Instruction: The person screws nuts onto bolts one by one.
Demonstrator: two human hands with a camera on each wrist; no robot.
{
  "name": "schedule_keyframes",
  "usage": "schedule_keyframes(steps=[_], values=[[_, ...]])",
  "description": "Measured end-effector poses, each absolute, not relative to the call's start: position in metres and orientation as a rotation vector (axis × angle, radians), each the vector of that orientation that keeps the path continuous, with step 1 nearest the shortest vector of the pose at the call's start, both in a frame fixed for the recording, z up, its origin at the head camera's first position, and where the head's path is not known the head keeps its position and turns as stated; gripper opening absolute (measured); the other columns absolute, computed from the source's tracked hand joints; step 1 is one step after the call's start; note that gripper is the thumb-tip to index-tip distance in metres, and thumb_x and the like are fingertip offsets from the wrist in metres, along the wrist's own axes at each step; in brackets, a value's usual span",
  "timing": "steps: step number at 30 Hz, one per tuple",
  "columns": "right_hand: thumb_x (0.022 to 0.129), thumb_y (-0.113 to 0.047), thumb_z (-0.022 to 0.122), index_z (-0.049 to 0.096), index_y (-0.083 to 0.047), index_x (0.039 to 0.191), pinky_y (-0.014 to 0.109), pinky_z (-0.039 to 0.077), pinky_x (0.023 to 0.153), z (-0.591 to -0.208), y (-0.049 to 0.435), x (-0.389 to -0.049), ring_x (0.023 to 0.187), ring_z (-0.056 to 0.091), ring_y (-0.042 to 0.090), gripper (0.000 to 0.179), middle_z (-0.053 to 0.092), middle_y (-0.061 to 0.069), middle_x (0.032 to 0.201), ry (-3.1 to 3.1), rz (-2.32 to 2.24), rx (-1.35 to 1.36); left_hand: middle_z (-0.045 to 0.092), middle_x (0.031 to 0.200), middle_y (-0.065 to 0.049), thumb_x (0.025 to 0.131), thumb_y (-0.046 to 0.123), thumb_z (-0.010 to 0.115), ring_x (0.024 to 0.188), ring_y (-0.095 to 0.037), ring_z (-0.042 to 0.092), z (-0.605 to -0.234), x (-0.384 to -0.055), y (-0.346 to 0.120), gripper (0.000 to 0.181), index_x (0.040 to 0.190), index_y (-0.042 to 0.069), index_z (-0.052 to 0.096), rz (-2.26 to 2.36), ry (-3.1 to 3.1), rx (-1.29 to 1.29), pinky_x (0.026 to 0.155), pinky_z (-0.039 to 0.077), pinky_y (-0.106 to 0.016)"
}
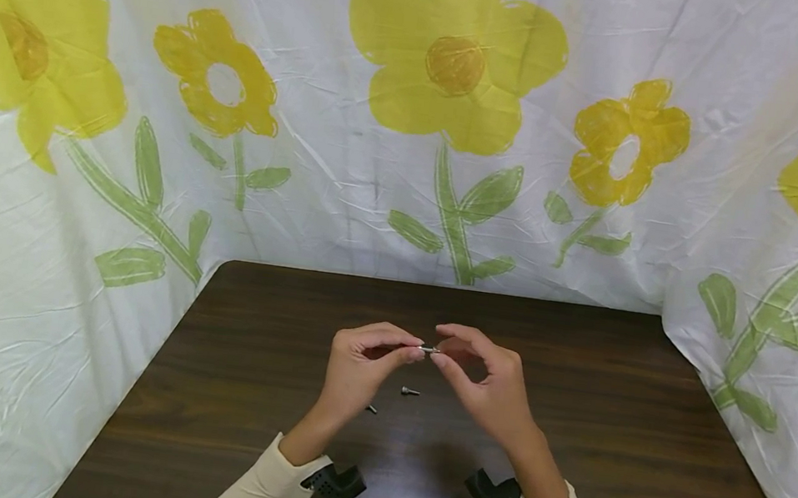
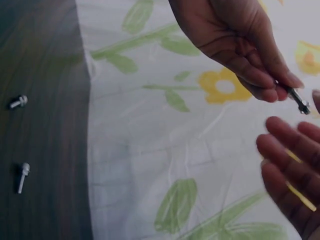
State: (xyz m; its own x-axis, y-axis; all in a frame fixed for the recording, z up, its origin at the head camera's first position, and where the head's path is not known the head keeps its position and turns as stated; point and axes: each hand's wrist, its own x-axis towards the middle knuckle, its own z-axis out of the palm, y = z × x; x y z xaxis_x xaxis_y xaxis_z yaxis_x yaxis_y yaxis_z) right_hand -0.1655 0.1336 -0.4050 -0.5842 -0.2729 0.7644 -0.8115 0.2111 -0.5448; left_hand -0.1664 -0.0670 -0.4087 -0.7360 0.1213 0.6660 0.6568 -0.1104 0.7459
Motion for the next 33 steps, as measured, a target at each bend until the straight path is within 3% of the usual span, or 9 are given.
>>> schedule_keyframes(steps=[4,11,24,29,33], values=[[0.074,0.013,0.082,0.069,-0.005,0.125,0.025,0.058,0.065,-0.4029,0.1351,-0.1666,0.074,0.07,0.014,0.055,0.075,0.005,0.092,-1.928,1.329,1.014,0.075,0.086,-0.011,0.084,-0.006,0.078,0.075,-0.02,0.072,-0.4089,-0.1664,-0.0677,0.011,0.093,0.001,0.079,-1.905,-1.796,-0.829,0.065,0.061,-0.033],[0.069,0.019,0.083,0.077,-0.003,0.102,0.019,0.056,0.066,-0.402,0.1342,-0.168,0.072,0.07,0.016,0.04,0.076,0.007,0.091,-1.833,1.314,1.075,0.075,0.088,-0.011,0.084,-0.005,0.078,0.077,-0.021,0.072,-0.4092,-0.1655,-0.0682,0.009,0.093,-0.002,0.079,-1.923,-1.806,-0.838,0.067,0.061,-0.031],[0.071,0.017,0.082,0.077,-0.005,0.099,0.022,0.058,0.067,-0.4022,0.1338,-0.1677,0.076,0.073,0.018,0.036,0.077,0.007,0.091,-1.838,1.306,1.063,0.075,0.092,-0.014,0.085,-0.009,0.075,0.082,-0.023,0.074,-0.4079,-0.1664,-0.071,0.013,0.096,-0.005,0.078,-1.945,-1.795,-0.918,0.071,0.062,-0.035],[0.073,0.014,0.083,0.076,-0.005,0.105,0.027,0.059,0.065,-0.4035,0.1342,-0.1679,0.076,0.072,0.017,0.038,0.076,0.008,0.092,-1.876,1.308,1.026,0.075,0.092,-0.014,0.086,-0.009,0.075,0.082,-0.022,0.074,-0.4073,-0.1669,-0.0712,0.011,0.096,-0.006,0.077,-1.939,-1.803,-0.921,0.071,0.062,-0.034],[0.074,0.014,0.082,0.076,-0.004,0.105,0.024,0.059,0.066,-0.4049,0.1347,-0.1686,0.075,0.072,0.016,0.037,0.076,0.007,0.091,-1.889,1.326,1.028,0.075,0.092,-0.015,0.086,-0.009,0.074,0.081,-0.022,0.074,-0.4086,-0.1672,-0.071,0.011,0.096,-0.004,0.078,-1.951,-1.804,-0.914,0.07,0.062,-0.037]])
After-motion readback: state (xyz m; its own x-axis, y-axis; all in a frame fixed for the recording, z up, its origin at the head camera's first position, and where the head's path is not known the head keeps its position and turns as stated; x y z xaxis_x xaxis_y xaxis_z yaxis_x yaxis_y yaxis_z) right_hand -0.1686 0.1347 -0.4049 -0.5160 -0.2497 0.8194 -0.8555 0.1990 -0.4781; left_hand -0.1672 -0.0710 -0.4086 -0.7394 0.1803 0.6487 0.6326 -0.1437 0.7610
